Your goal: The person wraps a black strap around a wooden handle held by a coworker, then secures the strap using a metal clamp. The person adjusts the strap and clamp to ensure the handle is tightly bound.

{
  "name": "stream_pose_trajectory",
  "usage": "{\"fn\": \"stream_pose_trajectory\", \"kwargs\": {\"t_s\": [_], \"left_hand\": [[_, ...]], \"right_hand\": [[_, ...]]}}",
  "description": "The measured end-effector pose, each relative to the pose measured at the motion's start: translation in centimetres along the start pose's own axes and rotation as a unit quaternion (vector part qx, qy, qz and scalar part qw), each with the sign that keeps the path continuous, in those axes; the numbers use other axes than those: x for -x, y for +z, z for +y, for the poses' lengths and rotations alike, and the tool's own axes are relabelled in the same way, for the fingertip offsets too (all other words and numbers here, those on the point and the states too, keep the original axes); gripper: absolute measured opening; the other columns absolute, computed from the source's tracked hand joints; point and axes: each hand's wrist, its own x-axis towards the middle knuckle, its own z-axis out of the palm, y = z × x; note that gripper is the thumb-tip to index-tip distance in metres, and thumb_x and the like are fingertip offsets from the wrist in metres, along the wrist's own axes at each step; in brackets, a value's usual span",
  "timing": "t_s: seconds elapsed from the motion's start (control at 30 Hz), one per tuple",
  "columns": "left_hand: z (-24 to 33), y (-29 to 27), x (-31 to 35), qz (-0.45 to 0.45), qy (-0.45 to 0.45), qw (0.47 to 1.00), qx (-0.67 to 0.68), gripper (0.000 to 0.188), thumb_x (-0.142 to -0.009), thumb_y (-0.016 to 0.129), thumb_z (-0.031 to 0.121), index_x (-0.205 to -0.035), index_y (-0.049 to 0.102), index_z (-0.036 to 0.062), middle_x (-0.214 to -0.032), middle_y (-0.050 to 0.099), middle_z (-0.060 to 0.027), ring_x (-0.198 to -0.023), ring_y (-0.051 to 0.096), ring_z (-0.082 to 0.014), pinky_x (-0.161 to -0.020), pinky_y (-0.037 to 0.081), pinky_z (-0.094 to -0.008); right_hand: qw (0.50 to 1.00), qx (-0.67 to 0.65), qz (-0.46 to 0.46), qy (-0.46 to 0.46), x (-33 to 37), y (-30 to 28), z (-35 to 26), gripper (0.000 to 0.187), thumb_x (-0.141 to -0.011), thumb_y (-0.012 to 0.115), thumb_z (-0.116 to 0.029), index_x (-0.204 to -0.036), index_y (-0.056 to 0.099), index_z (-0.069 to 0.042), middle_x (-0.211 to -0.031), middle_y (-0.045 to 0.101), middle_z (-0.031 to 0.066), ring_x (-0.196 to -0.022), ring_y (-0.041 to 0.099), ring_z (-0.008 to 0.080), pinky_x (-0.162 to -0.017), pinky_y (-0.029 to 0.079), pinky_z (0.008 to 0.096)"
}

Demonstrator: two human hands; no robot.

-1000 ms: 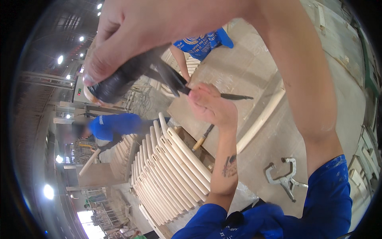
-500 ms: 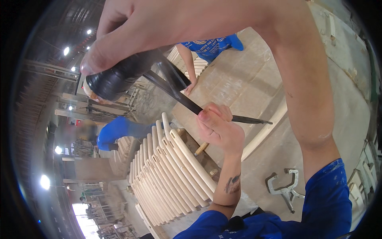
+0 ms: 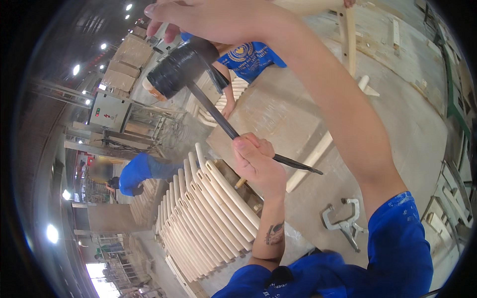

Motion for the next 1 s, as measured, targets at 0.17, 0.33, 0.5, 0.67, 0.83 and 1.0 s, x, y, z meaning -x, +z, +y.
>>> {"fn": "stream_pose_trajectory", "kwargs": {"t_s": [0.17, 0.33, 0.5, 0.67, 0.83, 1.0], "left_hand": [[3.3, 0.2, 1.8, -0.017, -0.047, 0.999, -0.001, 0.043, -0.114, 0.039, 0.035, -0.081, 0.043, 0.008, -0.058, 0.028, 0.0066, -0.048, 0.022, -0.0026, -0.045, 0.016, -0.025], [6.7, 0.1, 2.4, -0.032, -0.11, 0.992, 0.057, 0.042, -0.114, 0.039, 0.034, -0.081, 0.044, 0.0081, -0.058, 0.029, 0.0064, -0.048, 0.023, -0.0015, -0.045, 0.015, -0.0247], [8.5, 1.4, 3.4, -0.064, -0.071, 0.995, 0.013, 0.042, -0.113, 0.041, 0.035, -0.082, 0.046, 0.0073, -0.058, 0.028, 0.0075, -0.048, 0.023, -0.0006, -0.045, 0.015, -0.0241], [10.4, 2.4, 4.2, -0.068, -0.126, 0.989, 0.037, 0.038, -0.113, 0.041, 0.031, -0.091, 0.056, 0.0032, -0.061, 0.031, 0.009, -0.051, 0.024, 0.0, -0.046, 0.016, -0.0236], [10.2, 2.3, 4.8, -0.118, -0.041, 0.989, -0.074, 0.035, -0.112, 0.04, 0.023, -0.111, 0.064, -0.0014, -0.064, 0.034, 0.0079, -0.056, 0.028, -0.0023, -0.05, 0.023, -0.0254], [11.5, 4.5, 4.9, -0.181, 0.028, 0.971, -0.154, 0.034, -0.111, 0.041, 0.019, -0.123, 0.063, -0.0025, -0.061, 0.038, 0.0025, -0.055, 0.037, -0.007, -0.052, 0.03, -0.03]], "right_hand": [[0.992, 0.057, 0.089, 0.069, 0.9, -0.6, -0.7, 0.052, -0.105, 0.04, -0.041, -0.099, 0.068, 0.002, -0.105, 0.069, 0.0311, -0.1, 0.066, 0.0476, -0.088, 0.052, 0.0521], [0.984, 0.007, 0.165, 0.073, 2.6, -1.4, -2.6, 0.044, -0.101, 0.048, -0.04, -0.102, 0.071, -0.003, -0.1, 0.07, 0.0274, -0.094, 0.068, 0.0454, -0.083, 0.052, 0.0512], [0.959, -0.044, 0.27, -0.069, 3.4, -2.0, -2.0, 0.035, -0.099, 0.05, -0.032, -0.098, 0.07, -0.004, -0.086, 0.07, 0.0215, -0.08, 0.068, 0.04, -0.073, 0.052, 0.0455], [0.92, -0.183, 0.331, -0.098, 4.6, -2.4, -2.2, 0.021, -0.094, 0.053, -0.015, -0.093, 0.069, -0.001, -0.08, 0.068, 0.0094, -0.07, 0.064, 0.017, -0.064, 0.048, 0.0324], [0.906, -0.261, 0.33, -0.042, 5.4, -2.9, -2.5, 0.017, -0.09, 0.053, -0.009, -0.085, 0.067, 0.0, -0.076, 0.065, 0.0028, -0.071, 0.057, 0.0079, -0.061, 0.043, 0.026], [0.943, -0.196, 0.257, -0.083, 6.4, -5.0, -2.3, 0.017, -0.089, 0.055, -0.01, -0.081, 0.065, 0.0, -0.073, 0.061, 0.0018, -0.07, 0.055, 0.0084, -0.063, 0.043, 0.0266]]}}
